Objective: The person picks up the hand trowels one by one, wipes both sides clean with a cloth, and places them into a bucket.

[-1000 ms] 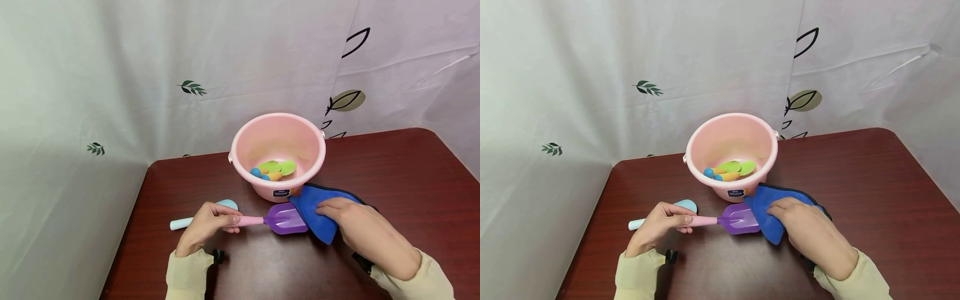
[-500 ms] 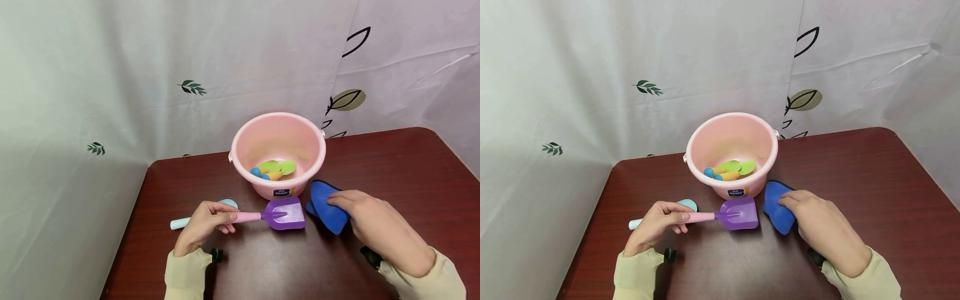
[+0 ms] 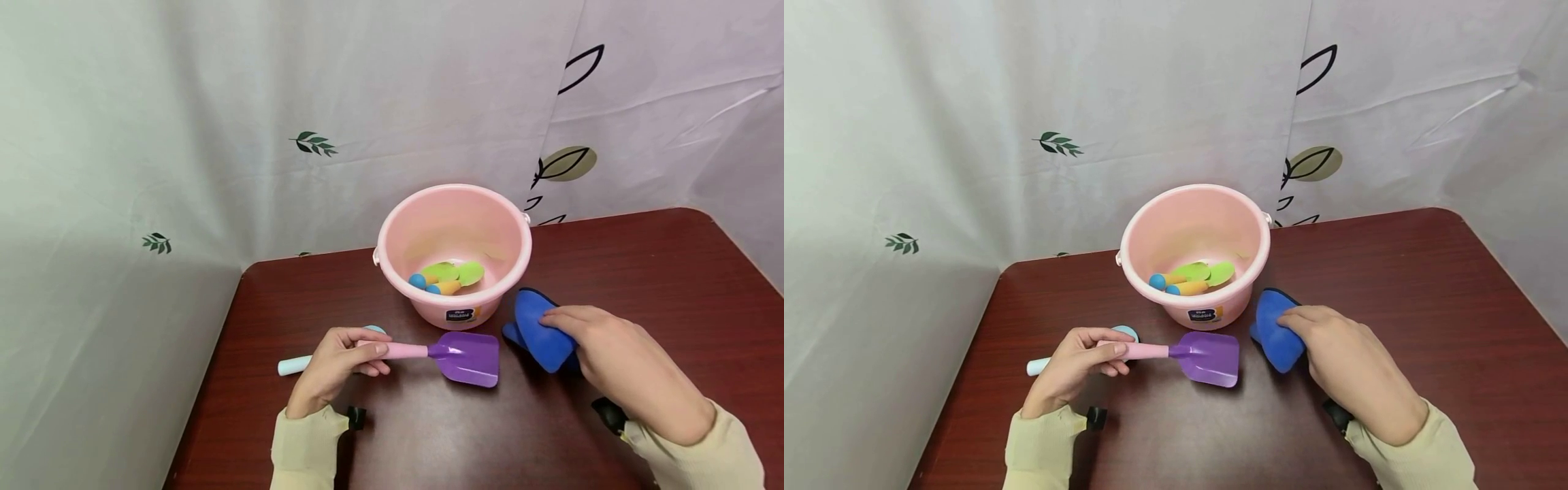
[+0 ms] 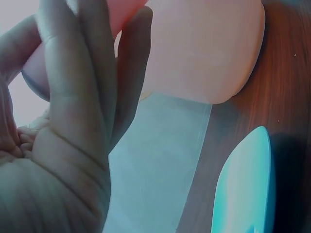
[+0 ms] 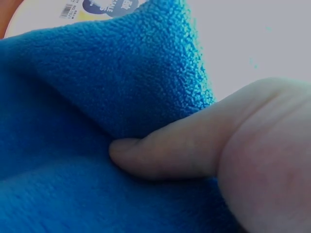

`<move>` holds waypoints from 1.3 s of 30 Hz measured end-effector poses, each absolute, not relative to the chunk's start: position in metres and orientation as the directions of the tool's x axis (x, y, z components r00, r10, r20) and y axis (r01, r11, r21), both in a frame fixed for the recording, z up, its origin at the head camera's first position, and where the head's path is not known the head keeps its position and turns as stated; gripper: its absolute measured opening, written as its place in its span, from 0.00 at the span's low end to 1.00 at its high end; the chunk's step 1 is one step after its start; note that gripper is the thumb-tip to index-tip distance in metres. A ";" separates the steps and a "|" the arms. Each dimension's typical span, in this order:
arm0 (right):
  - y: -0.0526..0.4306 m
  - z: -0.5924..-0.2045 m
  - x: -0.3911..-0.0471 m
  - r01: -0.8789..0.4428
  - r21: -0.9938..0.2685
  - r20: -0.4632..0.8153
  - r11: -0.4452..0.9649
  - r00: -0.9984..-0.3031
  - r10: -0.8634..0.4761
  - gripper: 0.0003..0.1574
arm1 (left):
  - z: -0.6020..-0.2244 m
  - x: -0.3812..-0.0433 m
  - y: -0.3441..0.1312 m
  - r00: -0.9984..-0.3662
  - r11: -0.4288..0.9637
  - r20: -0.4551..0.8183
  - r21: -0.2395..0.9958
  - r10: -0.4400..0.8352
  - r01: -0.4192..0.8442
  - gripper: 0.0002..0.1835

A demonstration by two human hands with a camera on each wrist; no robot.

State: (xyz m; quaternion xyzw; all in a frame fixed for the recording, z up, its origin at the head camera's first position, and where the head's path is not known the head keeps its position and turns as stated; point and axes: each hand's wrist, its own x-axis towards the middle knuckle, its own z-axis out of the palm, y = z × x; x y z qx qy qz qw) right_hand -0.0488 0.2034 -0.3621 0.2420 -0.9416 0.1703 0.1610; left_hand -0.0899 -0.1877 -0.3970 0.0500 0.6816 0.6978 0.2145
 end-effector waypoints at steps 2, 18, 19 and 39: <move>0.203 -0.361 -0.049 -0.495 -0.253 0.382 0.832 -0.841 -0.384 0.30 | -0.397 -0.090 -0.187 -0.902 -0.006 -0.216 0.972 0.373 -0.235 0.22; 0.201 -0.361 -0.049 -0.519 -0.274 0.414 0.810 -0.824 -0.388 0.30 | -0.393 -0.085 -0.185 -0.901 -0.072 -0.159 0.976 0.404 -0.204 0.12; 0.200 -0.361 -0.049 -0.524 -0.274 0.415 0.806 -0.821 -0.392 0.30 | -0.392 -0.085 -0.185 -0.901 -0.071 -0.152 0.978 0.407 -0.197 0.11; 0.190 -0.357 -0.046 -0.548 -0.323 0.448 0.772 -0.807 -0.385 0.33 | -0.393 -0.084 -0.177 -0.903 0.008 -0.147 0.988 0.403 -0.157 0.05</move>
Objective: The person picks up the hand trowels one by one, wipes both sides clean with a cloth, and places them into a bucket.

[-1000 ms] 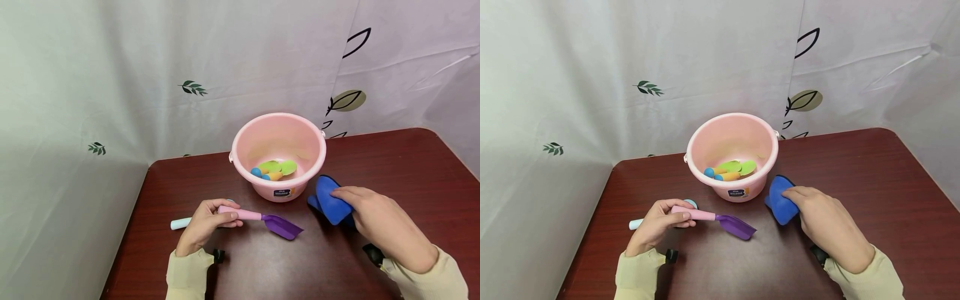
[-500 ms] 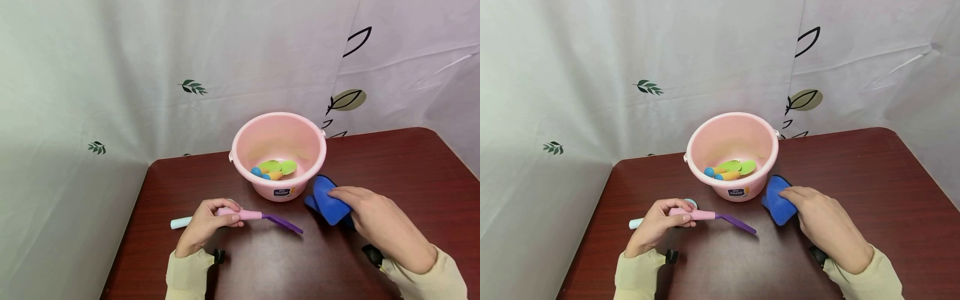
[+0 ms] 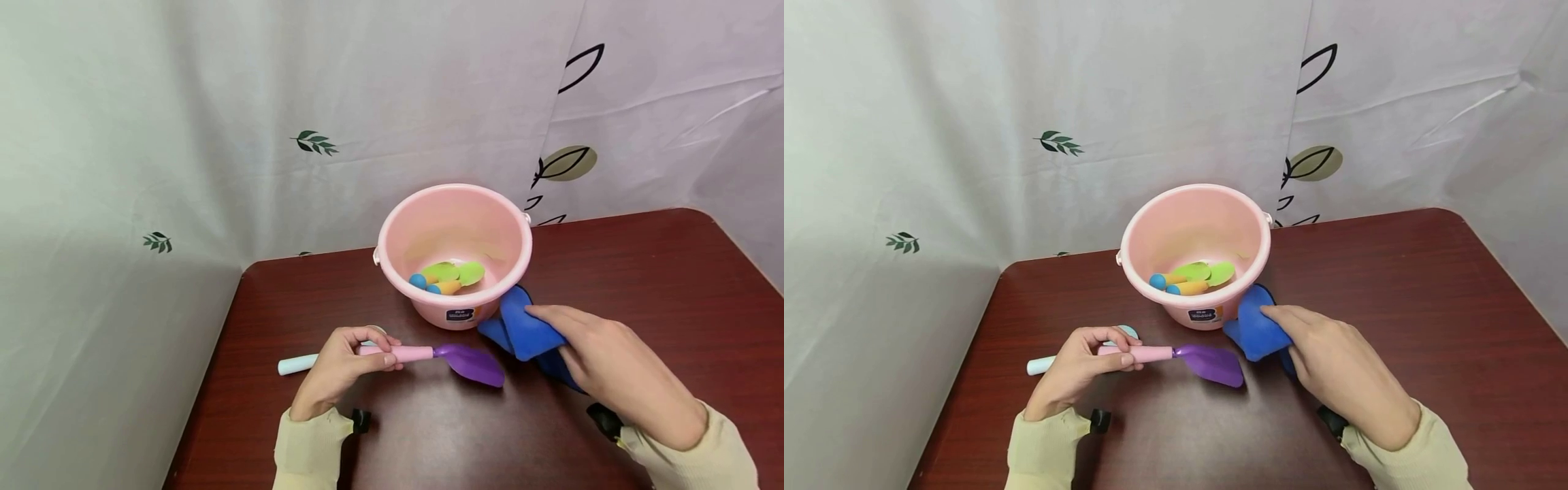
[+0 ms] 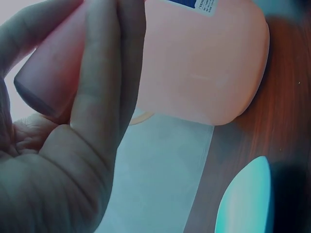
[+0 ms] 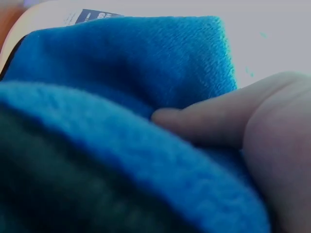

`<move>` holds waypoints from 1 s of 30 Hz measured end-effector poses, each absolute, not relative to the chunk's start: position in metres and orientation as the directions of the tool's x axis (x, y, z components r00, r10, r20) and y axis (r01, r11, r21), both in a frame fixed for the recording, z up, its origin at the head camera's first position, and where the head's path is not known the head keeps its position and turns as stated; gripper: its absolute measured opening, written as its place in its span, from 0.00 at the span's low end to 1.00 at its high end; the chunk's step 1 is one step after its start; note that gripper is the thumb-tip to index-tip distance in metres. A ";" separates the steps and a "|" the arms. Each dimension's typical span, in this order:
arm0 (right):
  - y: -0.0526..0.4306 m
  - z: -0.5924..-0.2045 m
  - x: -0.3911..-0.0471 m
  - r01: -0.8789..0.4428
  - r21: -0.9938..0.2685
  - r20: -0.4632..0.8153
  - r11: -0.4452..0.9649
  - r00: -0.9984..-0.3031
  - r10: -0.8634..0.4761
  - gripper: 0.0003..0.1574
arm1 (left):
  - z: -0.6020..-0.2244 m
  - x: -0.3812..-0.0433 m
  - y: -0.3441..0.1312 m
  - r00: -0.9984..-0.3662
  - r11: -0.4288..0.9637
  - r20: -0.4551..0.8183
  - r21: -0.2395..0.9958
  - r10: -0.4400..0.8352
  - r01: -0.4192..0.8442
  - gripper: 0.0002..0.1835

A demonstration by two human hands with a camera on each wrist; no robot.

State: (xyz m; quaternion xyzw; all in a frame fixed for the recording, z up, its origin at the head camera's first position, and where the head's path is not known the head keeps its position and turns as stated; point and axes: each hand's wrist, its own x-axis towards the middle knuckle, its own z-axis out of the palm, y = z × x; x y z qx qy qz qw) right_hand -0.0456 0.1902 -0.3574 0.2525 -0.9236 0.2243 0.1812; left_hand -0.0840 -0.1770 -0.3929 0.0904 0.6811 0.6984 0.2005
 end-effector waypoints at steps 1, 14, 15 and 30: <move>0.190 -0.357 -0.045 -0.548 -0.325 0.447 0.771 -0.807 -0.386 0.34 | -0.393 -0.084 -0.177 -0.904 0.010 -0.149 0.987 0.400 -0.159 0.06; 0.174 -0.356 -0.040 -0.646 -0.345 0.511 0.681 -0.738 -0.441 0.29 | -0.398 -0.085 -0.166 -0.888 0.037 -0.173 0.984 0.425 -0.174 0.15; 0.171 -0.357 -0.040 -0.663 -0.342 0.526 0.666 -0.723 -0.449 0.32 | -0.398 -0.085 -0.166 -0.888 0.051 -0.174 0.984 0.425 -0.169 0.16; 0.145 -0.376 -0.033 -0.722 -0.360 0.346 0.592 -0.692 -0.633 0.36 | -0.398 -0.084 -0.160 -0.885 0.131 -0.169 0.984 0.435 -0.123 0.16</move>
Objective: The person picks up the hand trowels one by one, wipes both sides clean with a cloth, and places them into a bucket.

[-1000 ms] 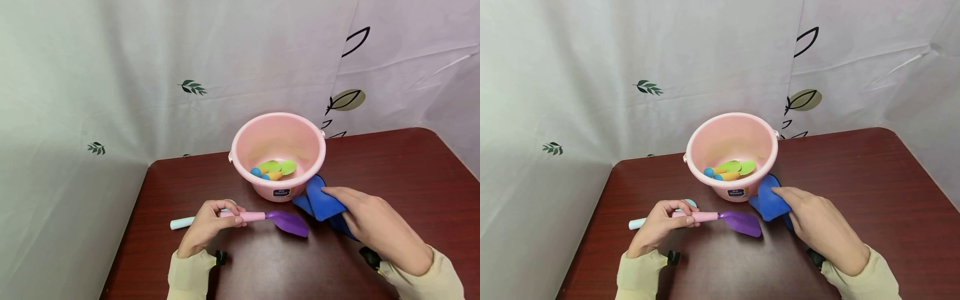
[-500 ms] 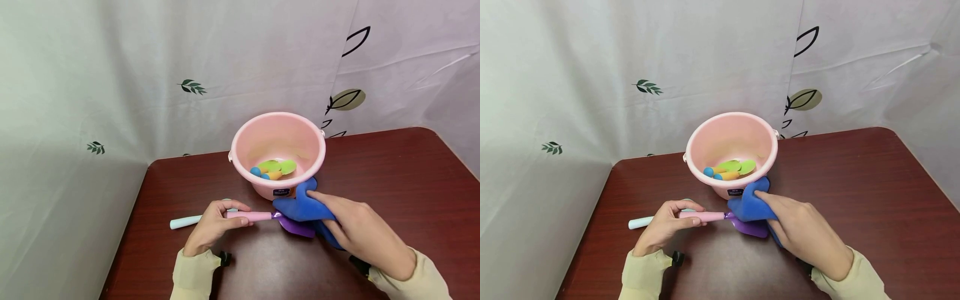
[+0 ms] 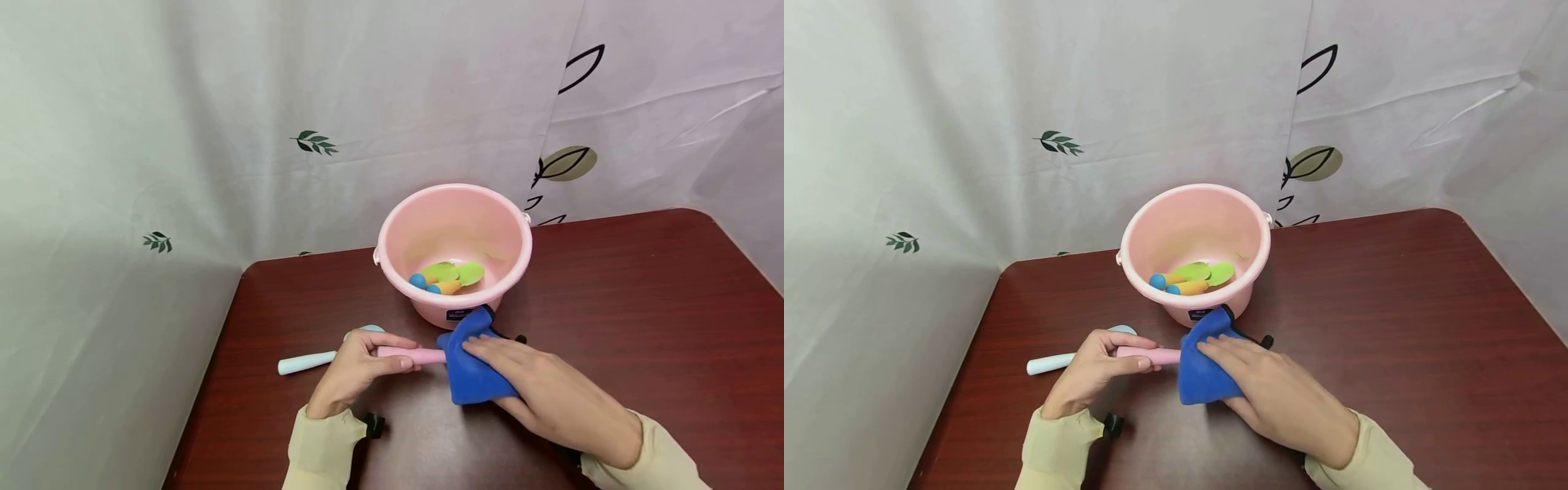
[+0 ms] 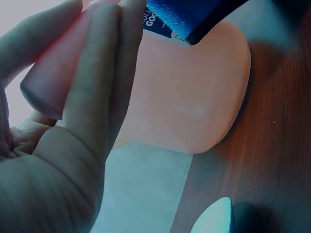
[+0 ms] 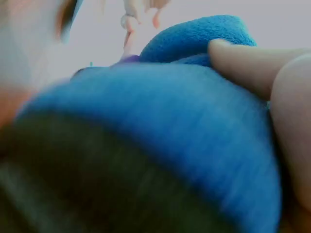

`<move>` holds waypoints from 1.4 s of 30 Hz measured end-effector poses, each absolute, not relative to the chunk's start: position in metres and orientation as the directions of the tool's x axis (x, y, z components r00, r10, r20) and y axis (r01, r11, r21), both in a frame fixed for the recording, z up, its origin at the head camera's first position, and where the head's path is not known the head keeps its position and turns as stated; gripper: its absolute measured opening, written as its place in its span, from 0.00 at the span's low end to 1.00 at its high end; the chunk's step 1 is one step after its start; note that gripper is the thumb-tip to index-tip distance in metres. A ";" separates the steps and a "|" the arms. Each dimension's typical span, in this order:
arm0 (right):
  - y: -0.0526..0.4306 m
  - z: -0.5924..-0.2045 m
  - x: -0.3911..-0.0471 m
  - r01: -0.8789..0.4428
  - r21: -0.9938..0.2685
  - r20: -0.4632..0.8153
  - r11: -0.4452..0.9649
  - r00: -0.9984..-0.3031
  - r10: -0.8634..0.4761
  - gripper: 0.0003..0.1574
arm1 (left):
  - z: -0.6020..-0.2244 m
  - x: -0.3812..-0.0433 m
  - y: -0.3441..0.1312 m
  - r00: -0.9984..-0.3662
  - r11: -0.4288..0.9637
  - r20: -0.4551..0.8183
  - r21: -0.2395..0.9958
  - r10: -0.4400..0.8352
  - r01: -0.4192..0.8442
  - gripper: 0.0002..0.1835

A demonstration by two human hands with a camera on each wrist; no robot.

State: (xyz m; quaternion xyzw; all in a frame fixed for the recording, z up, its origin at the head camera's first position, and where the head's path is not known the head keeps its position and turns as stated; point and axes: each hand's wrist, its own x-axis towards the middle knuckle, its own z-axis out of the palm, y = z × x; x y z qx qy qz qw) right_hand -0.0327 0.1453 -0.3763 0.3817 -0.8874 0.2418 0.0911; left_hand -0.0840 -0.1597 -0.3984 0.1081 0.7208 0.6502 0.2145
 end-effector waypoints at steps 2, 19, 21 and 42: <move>0.144 -0.377 -0.031 -0.716 -0.351 0.312 0.604 -0.698 -0.645 0.42 | -0.399 -0.084 -0.160 -0.884 0.120 -0.170 0.984 0.435 -0.130 0.16; 0.149 -0.377 -0.034 -0.750 -0.375 0.287 0.545 -0.653 -0.701 0.55 | -0.396 -0.084 -0.166 -0.875 -0.012 -0.114 0.991 0.471 -0.135 0.15; 0.152 -0.375 -0.036 -0.747 -0.381 0.287 0.544 -0.655 -0.699 0.54 | -0.396 -0.084 -0.167 -0.877 -0.010 -0.109 0.992 0.468 -0.128 0.15; 0.174 -0.366 -0.044 -0.660 -0.345 0.232 0.668 -0.749 -0.620 0.43 | -0.396 -0.087 -0.177 -0.909 -0.119 -0.034 0.989 0.416 -0.091 0.14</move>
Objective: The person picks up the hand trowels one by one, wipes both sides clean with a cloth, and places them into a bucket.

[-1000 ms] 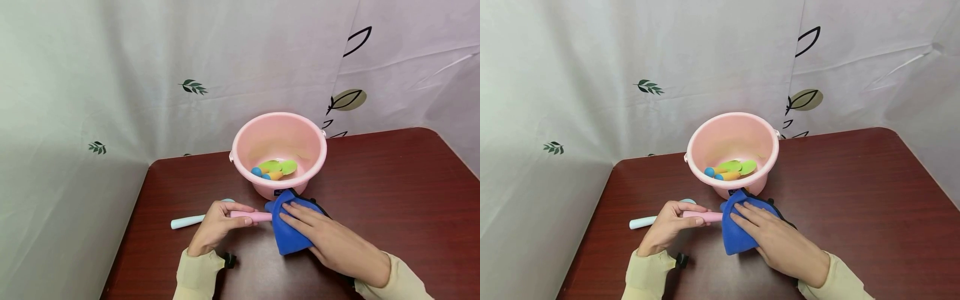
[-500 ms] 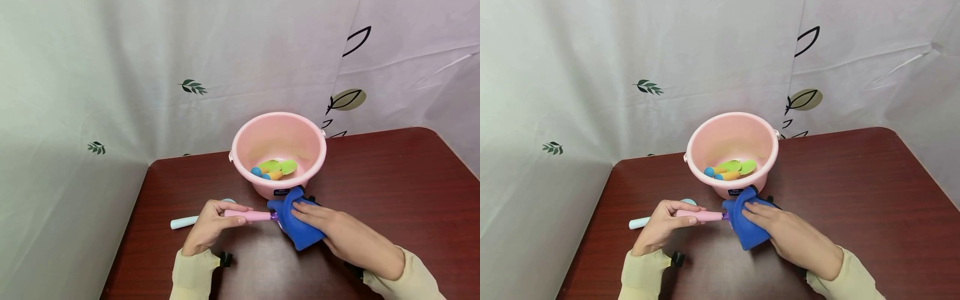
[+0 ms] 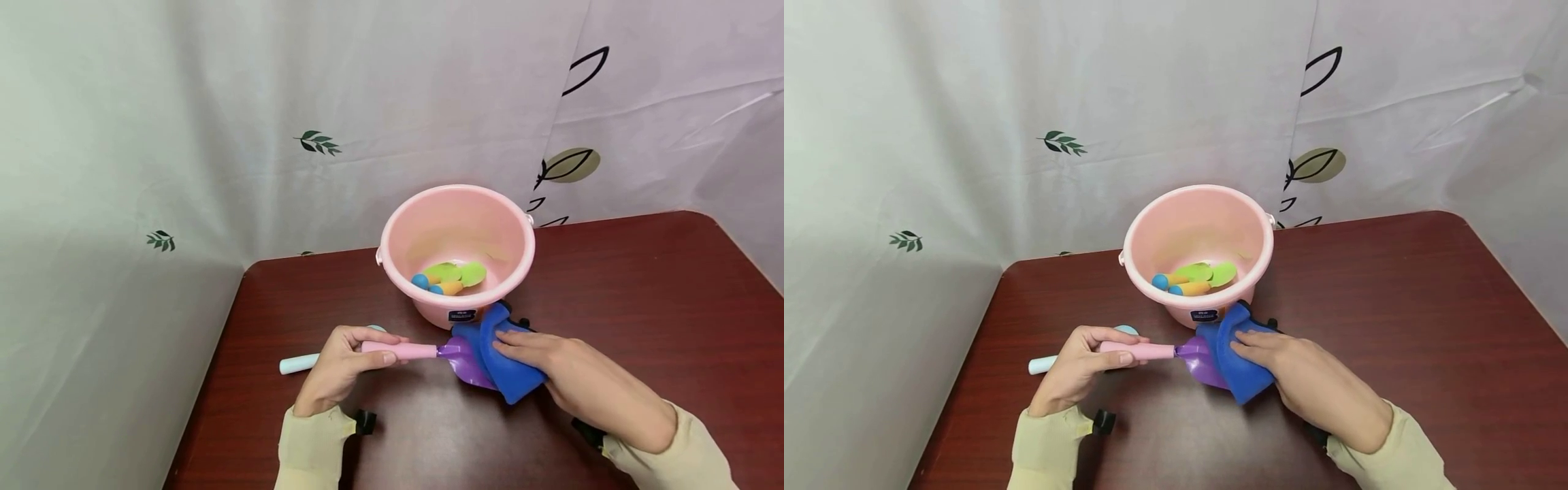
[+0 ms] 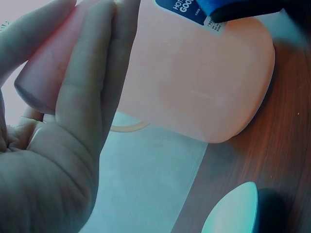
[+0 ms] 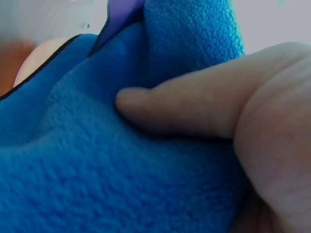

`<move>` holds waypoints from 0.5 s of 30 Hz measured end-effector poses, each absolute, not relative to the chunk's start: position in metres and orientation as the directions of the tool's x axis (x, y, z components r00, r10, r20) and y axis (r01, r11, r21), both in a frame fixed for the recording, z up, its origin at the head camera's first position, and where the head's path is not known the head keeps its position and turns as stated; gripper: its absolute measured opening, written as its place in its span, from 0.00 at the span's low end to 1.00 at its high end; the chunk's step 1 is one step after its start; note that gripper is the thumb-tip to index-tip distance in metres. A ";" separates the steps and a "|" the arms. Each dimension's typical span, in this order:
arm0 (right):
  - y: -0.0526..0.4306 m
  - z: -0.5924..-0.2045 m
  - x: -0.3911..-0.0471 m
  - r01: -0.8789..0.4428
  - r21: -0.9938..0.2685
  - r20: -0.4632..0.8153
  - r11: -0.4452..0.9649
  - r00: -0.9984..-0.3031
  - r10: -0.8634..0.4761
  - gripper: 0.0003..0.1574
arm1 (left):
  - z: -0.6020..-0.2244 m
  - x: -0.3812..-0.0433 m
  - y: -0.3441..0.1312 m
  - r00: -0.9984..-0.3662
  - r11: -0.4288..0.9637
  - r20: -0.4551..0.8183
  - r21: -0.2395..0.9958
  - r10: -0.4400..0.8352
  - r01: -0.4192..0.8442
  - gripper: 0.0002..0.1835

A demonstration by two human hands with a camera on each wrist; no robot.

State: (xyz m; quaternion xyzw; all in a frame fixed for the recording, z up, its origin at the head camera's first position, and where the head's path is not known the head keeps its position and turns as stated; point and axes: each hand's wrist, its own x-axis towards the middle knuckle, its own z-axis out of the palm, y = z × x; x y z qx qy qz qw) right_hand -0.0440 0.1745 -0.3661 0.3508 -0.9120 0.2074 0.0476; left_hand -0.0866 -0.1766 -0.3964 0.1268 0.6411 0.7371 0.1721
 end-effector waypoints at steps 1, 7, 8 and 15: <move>0.175 -0.366 -0.044 -0.647 -0.347 0.219 0.679 -0.759 -0.613 0.42 | -0.396 -0.087 -0.177 -0.909 -0.118 -0.036 0.989 0.415 -0.093 0.14; 0.181 -0.365 -0.047 -0.599 -0.340 0.198 0.725 -0.799 -0.567 0.38 | -0.397 -0.087 -0.180 -0.911 -0.108 -0.050 0.989 0.408 -0.103 0.15; 0.183 -0.365 -0.047 -0.596 -0.335 0.206 0.730 -0.802 -0.560 0.37 | -0.398 -0.087 -0.180 -0.911 -0.115 -0.053 0.987 0.409 -0.109 0.15; 0.190 -0.363 -0.048 -0.578 -0.300 0.288 0.759 -0.813 -0.506 0.36 | -0.398 -0.088 -0.182 -0.909 -0.130 -0.059 0.984 0.412 -0.123 0.15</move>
